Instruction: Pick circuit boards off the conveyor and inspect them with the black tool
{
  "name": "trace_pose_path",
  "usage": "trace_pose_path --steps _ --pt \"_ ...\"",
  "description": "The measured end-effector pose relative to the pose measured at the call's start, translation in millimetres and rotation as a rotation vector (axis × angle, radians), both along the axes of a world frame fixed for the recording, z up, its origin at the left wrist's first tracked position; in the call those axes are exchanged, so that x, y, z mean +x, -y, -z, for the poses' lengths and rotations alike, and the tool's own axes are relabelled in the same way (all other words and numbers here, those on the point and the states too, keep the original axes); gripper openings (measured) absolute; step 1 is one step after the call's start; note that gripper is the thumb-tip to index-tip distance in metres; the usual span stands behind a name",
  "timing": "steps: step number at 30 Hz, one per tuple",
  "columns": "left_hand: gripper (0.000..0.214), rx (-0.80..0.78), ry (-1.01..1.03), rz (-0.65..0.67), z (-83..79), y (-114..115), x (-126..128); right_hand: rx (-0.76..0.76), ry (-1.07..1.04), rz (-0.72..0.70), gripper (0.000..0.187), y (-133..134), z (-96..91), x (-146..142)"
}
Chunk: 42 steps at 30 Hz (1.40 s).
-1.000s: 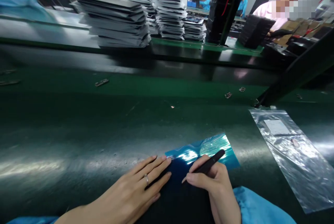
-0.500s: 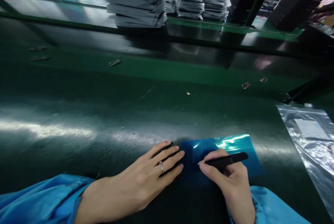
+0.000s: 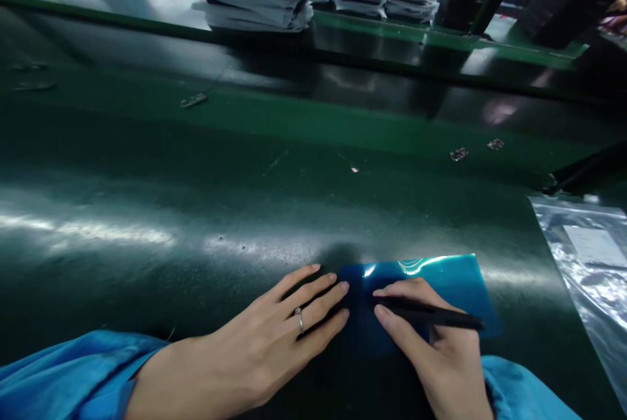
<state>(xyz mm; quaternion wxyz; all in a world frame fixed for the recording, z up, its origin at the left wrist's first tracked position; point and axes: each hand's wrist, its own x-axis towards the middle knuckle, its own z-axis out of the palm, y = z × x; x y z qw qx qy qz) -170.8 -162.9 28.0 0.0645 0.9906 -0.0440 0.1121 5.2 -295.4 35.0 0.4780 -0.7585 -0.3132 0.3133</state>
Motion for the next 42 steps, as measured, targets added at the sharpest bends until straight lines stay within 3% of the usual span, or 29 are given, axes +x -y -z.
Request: trace_pose_path --steps 6,16,26,31,42 --pt "0.036 0.031 -0.038 0.007 -5.4 -1 3 0.001 -0.112 -0.021 0.018 -4 14.3 13" --pt "0.035 0.079 -0.042 0.0 -6.2 0 2 -0.005 -0.219 0.034 0.019 -16 3.4 13" --pt "0.034 0.106 0.002 0.01 -8.8 -5 5 0.079 -0.143 -0.053 0.01 -24 -3.8 28" --pt "0.033 0.085 0.007 -0.03 -8.9 -4 3 0.077 -0.087 -0.037 0.01 -29 4.1 23" --pt "0.036 0.062 0.039 -0.082 6.3 -3 1 0.12 -0.137 -0.01 0.01 -30 7.2 22"
